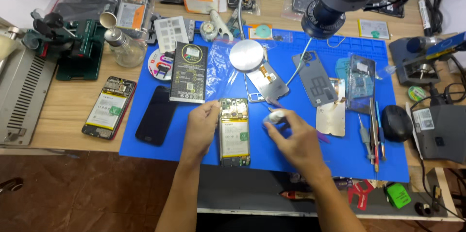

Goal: The person disassembles a smartphone, removes the battery, and cleans the internal components using a cotton swab. They then reassemble the phone by placing the battery back and attaching the screen assembly.

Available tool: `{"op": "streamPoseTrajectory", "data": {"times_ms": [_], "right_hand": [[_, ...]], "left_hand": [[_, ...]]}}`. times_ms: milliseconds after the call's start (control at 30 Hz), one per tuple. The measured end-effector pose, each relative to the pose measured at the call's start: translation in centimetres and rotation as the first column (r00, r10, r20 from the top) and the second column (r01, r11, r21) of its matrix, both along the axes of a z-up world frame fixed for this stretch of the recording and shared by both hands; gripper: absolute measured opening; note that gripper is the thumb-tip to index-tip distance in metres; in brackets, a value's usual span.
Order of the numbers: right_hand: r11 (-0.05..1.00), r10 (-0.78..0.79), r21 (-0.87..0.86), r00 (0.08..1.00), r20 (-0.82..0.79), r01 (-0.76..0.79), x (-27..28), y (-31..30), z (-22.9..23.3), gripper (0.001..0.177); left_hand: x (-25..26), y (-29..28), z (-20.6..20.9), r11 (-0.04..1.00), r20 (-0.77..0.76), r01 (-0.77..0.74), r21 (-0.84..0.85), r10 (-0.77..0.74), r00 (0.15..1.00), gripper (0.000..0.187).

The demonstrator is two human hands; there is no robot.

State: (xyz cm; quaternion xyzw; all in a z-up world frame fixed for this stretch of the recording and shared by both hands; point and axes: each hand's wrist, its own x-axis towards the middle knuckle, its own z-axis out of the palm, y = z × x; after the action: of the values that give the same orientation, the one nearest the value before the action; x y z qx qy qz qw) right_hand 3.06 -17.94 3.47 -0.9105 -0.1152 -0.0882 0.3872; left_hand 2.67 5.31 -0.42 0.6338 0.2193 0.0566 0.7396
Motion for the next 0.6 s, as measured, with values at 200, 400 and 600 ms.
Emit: {"op": "streamPoseTrajectory", "data": {"times_ms": [200, 400, 600], "right_hand": [[0.997, 0.079, -0.022, 0.989, 0.126, -0.076, -0.7, 1.2, -0.9, 0.027], [0.991, 0.132, -0.019, 0.986, 0.1, -0.131, -0.2, 1.3, -0.3, 0.028], [0.989, 0.148, -0.006, 0.986, 0.071, -0.148, 0.1, 2.1, -0.2, 0.029]], "left_hand": [[-0.9, 1.3, 2.0, 0.961, -0.054, 0.123, 0.249, -0.113, 0.992, 0.03], [-0.6, 1.5, 0.5, 0.743, -0.059, 0.162, 0.649, -0.163, 0.985, 0.033], [-0.5, 1.5, 0.5, 0.695, -0.127, 0.272, 0.665, -0.254, 0.959, 0.043]]}}
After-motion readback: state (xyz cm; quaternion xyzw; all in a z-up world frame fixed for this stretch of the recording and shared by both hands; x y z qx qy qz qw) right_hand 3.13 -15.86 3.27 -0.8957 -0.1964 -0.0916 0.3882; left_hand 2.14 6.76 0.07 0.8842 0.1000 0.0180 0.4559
